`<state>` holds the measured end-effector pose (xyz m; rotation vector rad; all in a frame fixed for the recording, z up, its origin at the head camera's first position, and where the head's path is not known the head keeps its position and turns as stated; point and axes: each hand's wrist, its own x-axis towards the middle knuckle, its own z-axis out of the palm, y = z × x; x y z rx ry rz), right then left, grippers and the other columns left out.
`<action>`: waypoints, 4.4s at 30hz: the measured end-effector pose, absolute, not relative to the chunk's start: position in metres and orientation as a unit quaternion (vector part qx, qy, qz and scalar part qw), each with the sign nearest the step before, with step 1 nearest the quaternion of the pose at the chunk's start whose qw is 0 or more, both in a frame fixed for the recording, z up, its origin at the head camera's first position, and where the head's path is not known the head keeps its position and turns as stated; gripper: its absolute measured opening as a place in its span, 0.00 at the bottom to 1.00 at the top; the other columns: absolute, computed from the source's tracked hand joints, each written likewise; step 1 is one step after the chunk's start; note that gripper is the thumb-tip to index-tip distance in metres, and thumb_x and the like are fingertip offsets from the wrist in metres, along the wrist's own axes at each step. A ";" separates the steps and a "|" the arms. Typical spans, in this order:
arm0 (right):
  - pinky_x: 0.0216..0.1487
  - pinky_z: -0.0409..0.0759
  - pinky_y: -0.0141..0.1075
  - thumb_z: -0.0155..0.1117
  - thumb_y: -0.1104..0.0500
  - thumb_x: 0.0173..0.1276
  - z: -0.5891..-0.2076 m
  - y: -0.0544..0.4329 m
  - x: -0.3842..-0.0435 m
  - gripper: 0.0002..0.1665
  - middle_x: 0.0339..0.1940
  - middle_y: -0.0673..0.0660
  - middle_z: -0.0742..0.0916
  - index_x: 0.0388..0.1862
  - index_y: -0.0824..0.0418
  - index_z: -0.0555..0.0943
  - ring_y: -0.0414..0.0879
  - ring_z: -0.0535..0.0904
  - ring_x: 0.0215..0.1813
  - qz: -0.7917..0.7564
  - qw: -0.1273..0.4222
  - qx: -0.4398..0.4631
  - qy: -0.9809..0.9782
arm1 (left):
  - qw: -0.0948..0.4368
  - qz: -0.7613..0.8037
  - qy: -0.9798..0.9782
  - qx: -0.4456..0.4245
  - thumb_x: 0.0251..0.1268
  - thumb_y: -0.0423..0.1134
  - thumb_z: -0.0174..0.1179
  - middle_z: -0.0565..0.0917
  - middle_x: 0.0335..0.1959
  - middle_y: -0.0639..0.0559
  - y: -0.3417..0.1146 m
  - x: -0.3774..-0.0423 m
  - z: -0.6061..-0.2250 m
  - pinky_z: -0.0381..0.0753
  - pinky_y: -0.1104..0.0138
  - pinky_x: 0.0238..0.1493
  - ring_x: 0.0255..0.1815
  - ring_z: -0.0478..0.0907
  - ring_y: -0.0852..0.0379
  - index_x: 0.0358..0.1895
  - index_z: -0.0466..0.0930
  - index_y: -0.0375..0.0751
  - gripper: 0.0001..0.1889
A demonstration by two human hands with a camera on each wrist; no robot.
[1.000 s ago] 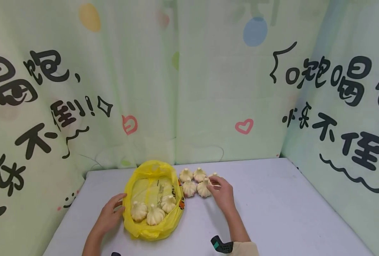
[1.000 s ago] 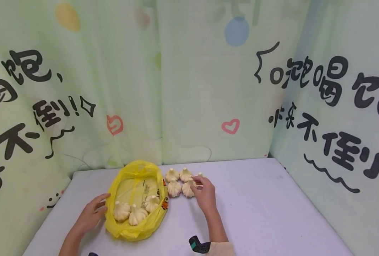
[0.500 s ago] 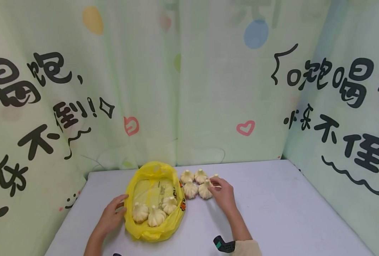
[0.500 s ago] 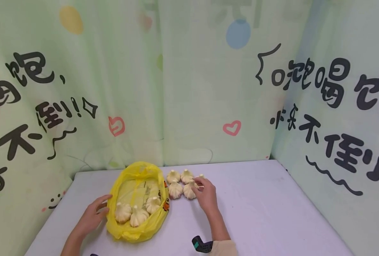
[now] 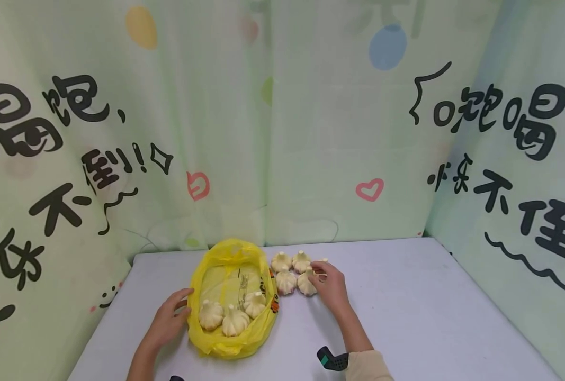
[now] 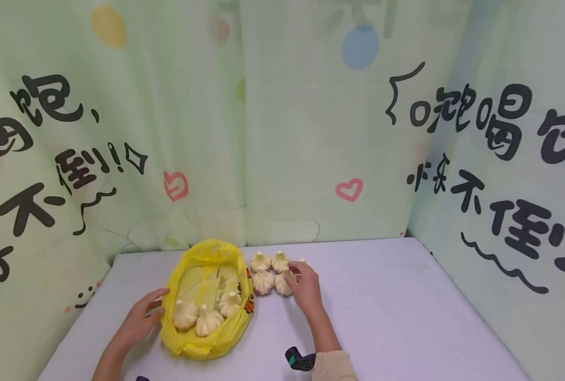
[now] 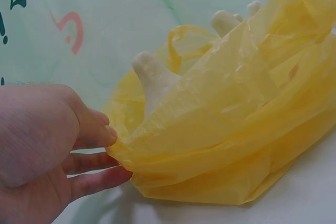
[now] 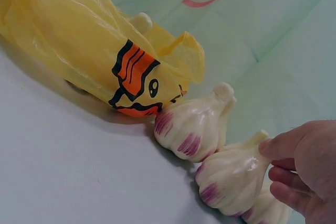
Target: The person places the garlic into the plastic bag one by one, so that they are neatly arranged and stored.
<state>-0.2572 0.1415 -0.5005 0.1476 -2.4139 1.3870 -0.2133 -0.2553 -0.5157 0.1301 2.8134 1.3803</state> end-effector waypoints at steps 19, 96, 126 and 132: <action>0.47 0.84 0.43 0.69 0.68 0.59 -0.507 0.139 -0.264 0.13 0.40 0.61 0.87 0.45 0.67 0.83 0.54 0.84 0.45 0.478 0.165 0.056 -0.861 | 0.009 0.441 0.897 0.037 0.68 0.27 0.51 0.65 0.71 0.35 -0.253 -0.210 -0.512 0.74 0.45 0.63 0.64 0.72 0.35 0.69 0.66 0.37 0.25; 0.45 0.86 0.39 0.71 0.66 0.57 -0.469 0.113 -0.237 0.10 0.35 0.56 0.87 0.39 0.61 0.83 0.48 0.84 0.41 0.508 0.186 0.105 -0.835 | 0.025 0.432 0.901 0.024 0.70 0.32 0.52 0.64 0.71 0.36 -0.249 -0.210 -0.509 0.76 0.47 0.61 0.65 0.70 0.35 0.70 0.64 0.39 0.25; 0.46 0.86 0.45 0.70 0.65 0.60 -0.465 0.086 -0.245 0.10 0.39 0.58 0.87 0.41 0.62 0.83 0.52 0.84 0.43 0.525 0.183 0.145 -0.818 | 0.020 0.432 0.901 0.025 0.70 0.30 0.52 0.64 0.71 0.36 -0.250 -0.210 -0.511 0.76 0.47 0.61 0.65 0.71 0.35 0.70 0.64 0.39 0.26; 0.46 0.85 0.46 0.69 0.64 0.61 -0.463 0.082 -0.248 0.11 0.41 0.58 0.87 0.42 0.62 0.83 0.51 0.84 0.44 0.526 0.178 0.150 -0.818 | 0.019 0.436 0.900 0.024 0.69 0.29 0.51 0.64 0.72 0.37 -0.250 -0.212 -0.513 0.75 0.46 0.62 0.65 0.71 0.36 0.70 0.63 0.40 0.26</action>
